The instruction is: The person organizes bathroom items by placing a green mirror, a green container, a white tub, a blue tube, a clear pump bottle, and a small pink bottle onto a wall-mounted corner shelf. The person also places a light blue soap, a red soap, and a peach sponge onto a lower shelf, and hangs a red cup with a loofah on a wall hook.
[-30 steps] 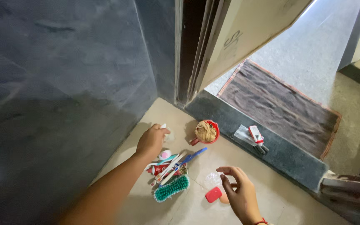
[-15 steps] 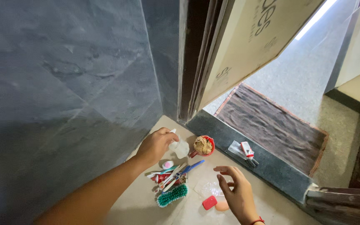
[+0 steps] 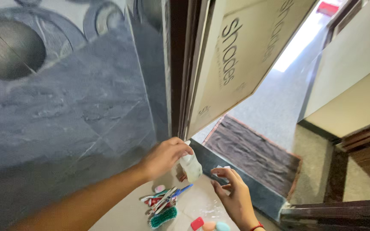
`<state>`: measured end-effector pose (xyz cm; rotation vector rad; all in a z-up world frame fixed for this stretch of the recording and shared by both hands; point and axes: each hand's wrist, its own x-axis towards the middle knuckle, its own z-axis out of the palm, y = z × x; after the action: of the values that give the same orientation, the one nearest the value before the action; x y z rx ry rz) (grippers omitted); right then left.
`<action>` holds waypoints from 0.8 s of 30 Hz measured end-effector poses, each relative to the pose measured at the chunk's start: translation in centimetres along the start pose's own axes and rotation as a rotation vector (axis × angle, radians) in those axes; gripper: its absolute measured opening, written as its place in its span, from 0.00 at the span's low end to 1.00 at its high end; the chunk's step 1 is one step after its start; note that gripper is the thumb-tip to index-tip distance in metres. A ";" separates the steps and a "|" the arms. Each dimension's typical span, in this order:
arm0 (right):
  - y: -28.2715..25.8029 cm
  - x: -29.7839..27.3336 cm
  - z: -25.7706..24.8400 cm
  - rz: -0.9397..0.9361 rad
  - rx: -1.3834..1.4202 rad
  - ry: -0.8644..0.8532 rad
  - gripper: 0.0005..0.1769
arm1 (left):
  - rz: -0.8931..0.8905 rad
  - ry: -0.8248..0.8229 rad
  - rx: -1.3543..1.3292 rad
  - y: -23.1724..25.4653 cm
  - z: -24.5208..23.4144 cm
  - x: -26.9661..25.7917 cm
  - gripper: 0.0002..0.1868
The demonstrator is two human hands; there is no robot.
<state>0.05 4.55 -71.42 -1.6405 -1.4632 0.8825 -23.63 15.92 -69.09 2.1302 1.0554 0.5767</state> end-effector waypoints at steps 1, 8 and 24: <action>-1.2 -0.1 -1.0 0.011 -0.031 0.002 0.18 | 0.018 -0.001 -0.011 1.6 -0.8 0.4 0.09; -8.4 -1.2 -7.8 -0.088 -0.080 -0.002 0.31 | 0.155 -0.027 0.028 13.4 -6.7 2.2 0.10; -27.4 -4.3 -25.7 -0.166 -0.150 0.192 0.42 | 0.560 -0.071 0.081 41.7 -19.8 6.2 0.13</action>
<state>9.03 -0.30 -34.99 -1.6341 -1.5338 0.5199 -11.34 10.18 -24.48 2.5055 0.4365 0.7138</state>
